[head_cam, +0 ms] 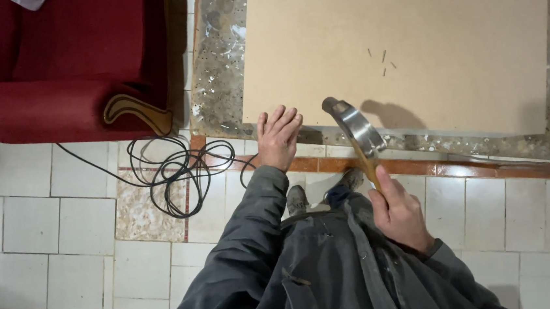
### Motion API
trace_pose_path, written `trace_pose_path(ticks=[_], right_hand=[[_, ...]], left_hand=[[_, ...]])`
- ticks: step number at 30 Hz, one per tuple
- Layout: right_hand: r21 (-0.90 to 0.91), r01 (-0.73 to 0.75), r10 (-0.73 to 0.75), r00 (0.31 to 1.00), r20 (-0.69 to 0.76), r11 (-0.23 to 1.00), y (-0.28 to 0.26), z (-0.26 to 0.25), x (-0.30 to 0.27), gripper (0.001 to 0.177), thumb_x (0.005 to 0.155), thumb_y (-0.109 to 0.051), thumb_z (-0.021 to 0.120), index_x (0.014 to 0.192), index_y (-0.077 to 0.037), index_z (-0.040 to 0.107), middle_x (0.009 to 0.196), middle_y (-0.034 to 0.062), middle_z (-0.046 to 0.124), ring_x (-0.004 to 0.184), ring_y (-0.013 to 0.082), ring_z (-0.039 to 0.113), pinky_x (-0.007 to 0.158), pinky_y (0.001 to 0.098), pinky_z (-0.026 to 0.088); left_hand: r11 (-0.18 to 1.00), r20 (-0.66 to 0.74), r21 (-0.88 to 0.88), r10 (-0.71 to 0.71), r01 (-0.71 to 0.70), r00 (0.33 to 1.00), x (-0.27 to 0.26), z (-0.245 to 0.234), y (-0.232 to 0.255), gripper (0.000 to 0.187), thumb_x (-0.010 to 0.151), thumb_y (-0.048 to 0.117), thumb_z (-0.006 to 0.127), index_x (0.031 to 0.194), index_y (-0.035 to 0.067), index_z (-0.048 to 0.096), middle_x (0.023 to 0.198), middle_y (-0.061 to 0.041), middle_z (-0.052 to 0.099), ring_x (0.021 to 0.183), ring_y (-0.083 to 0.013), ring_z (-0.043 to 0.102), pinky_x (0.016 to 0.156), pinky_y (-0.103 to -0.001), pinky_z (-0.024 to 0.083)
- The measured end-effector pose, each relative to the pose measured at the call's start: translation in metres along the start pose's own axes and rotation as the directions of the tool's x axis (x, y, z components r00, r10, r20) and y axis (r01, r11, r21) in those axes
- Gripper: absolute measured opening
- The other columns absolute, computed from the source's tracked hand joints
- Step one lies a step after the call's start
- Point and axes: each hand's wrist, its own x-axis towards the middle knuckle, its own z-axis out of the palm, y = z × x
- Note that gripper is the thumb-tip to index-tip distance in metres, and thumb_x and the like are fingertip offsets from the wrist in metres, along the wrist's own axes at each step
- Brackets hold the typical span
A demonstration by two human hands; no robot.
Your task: The person hammers several nails into a rectangular piece of light-colored wood placed on a workbench. They repeatedly pick up nails, position them on the wood, and strike them with a hammer until they are driven in.
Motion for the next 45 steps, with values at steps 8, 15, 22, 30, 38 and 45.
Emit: trace_pose_path(ticks=[8,15,22,30,38,45], right_hand=[[-0.232,-0.193,0.252,0.933,0.259,0.953,0.008,0.008,0.006,0.064,0.096,-0.024,0.067,0.156,-0.022,0.043,0.092,0.0205,0.07,0.069,0.0412,0.071,0.06,0.0493,0.057],[-0.278,-0.328,0.351,0.936,0.036,0.903,0.049,-0.014,-0.019,0.061,0.099,-0.023,0.063,0.157,-0.02,0.045,0.099,0.0221,0.072,0.078,0.0432,0.07,0.064,0.0517,0.056],[-0.188,-0.627,0.611,0.779,-0.143,0.756,0.073,-0.042,-0.019,0.058,0.104,-0.024,0.059,0.16,-0.018,0.044,0.091,0.0287,0.069,0.083,0.0492,0.067,0.07,0.0561,0.052],[-0.065,-0.698,0.685,0.714,-0.145,0.714,0.083,-0.054,-0.019,0.06,0.102,-0.023,0.058,0.159,-0.016,0.042,0.095,0.0305,0.07,0.086,0.0507,0.067,0.069,0.0547,0.053],[-0.073,-0.621,0.61,0.782,-0.131,0.78,0.105,-0.058,-0.03,0.058,0.099,-0.019,0.062,0.154,-0.011,0.047,0.101,0.0283,0.071,0.09,0.0466,0.07,0.073,0.0508,0.055],[-0.027,-0.575,0.57,0.816,-0.093,0.818,0.107,-0.065,-0.025,0.056,0.099,-0.017,0.062,0.153,-0.007,0.047,0.114,0.0283,0.07,0.098,0.045,0.07,0.076,0.0481,0.057]], left_hand=[[1.0,-0.01,-0.007,0.014,-0.014,1.0,-0.006,0.004,-0.005,0.026,0.094,0.016,0.076,0.12,0.018,0.075,0.133,0.0,0.07,0.137,-0.0238,0.058,0.122,-0.054,0.032],[0.998,-0.015,-0.039,-0.043,0.043,0.999,0.0,0.005,0.009,0.02,0.096,0.024,0.075,0.114,0.015,0.076,0.129,-0.003,0.072,0.136,-0.0243,0.058,0.122,-0.055,0.03],[0.987,0.083,-0.02,-0.157,0.159,0.984,0.047,0.048,0.055,0.015,0.096,0.027,0.073,0.103,0.015,0.079,0.124,-0.005,0.074,0.13,-0.0292,0.059,0.12,-0.058,0.025],[0.998,0.209,-0.023,-0.051,0.057,0.977,0.124,0.135,0.088,0.019,0.087,0.018,0.07,0.105,0.016,0.076,0.121,-0.002,0.073,0.11,-0.03,0.061,0.097,-0.049,0.041],[0.994,0.367,0.104,-0.07,0.033,0.928,0.164,0.162,0.09,0.018,0.082,0.024,0.072,0.099,0.019,0.075,0.116,-0.001,0.07,0.108,-0.0326,0.06,0.09,-0.05,0.045],[0.986,0.484,0.132,-0.153,0.101,0.862,0.169,0.161,0.094,0.012,0.086,0.021,0.068,0.097,0.019,0.073,0.117,0.0,0.071,0.114,-0.0308,0.062,0.096,-0.05,0.046]])
